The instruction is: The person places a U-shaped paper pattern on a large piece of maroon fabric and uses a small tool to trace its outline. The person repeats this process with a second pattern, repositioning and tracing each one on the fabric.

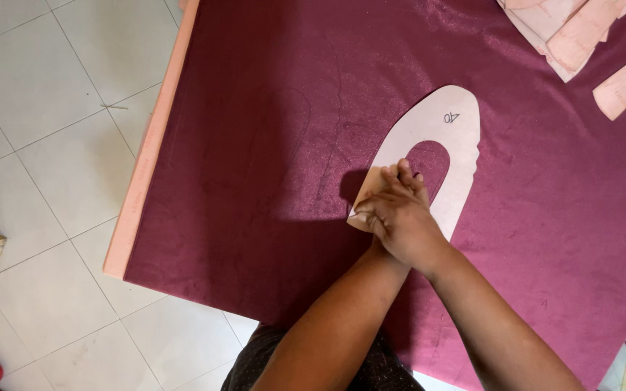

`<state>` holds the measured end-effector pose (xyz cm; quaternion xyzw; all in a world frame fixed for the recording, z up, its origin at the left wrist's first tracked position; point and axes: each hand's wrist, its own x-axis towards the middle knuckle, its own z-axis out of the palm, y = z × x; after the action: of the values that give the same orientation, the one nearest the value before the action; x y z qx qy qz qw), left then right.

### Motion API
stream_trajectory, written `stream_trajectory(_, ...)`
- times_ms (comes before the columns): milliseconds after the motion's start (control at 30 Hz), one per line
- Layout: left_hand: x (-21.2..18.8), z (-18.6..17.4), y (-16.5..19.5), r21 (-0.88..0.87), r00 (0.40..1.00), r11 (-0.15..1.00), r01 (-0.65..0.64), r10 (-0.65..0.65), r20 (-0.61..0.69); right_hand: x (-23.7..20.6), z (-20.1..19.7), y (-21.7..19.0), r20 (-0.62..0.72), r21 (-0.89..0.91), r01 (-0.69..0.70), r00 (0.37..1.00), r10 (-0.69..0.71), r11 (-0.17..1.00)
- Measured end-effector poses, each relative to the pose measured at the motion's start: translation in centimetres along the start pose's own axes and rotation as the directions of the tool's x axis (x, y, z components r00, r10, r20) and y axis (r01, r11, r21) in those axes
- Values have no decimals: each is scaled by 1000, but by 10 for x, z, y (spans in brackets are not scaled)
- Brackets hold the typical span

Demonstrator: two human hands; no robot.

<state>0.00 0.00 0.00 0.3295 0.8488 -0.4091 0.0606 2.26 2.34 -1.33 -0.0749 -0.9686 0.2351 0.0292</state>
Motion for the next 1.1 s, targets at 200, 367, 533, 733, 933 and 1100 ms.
stream_trajectory(200, 7, 30, 19, -663, 944, 673, -327, 206, -256, 3, -3, -2, 38, -17, -17, 999, 17, 1000)
stream_trajectory(367, 11, 40, 22, -758, 920, 550, -351, 356, -167, 36, -28, 28, -50, -24, -156, 987, 155, 987)
stream_trajectory(533, 11, 37, 21, -768, 908, 538, -347, 398, -132, 29, -31, 17, -30, 7, -22, 999, 22, 1000)
stream_trajectory(733, 18, 29, 12, -767, 895, 547, -335, 439, -78, 43, -33, 41, -32, -37, -65, 997, 64, 997)
stream_trajectory(933, 32, 18, 3, -756, 878, 575, -311, 478, 3, 53, -39, 56, -85, -33, -129, 988, 126, 991)
stream_trajectory(1100, 46, 7, -3, -745, 855, 594, -304, 515, 62, 64, -50, 58, -40, 48, -274, 960, 276, 961)
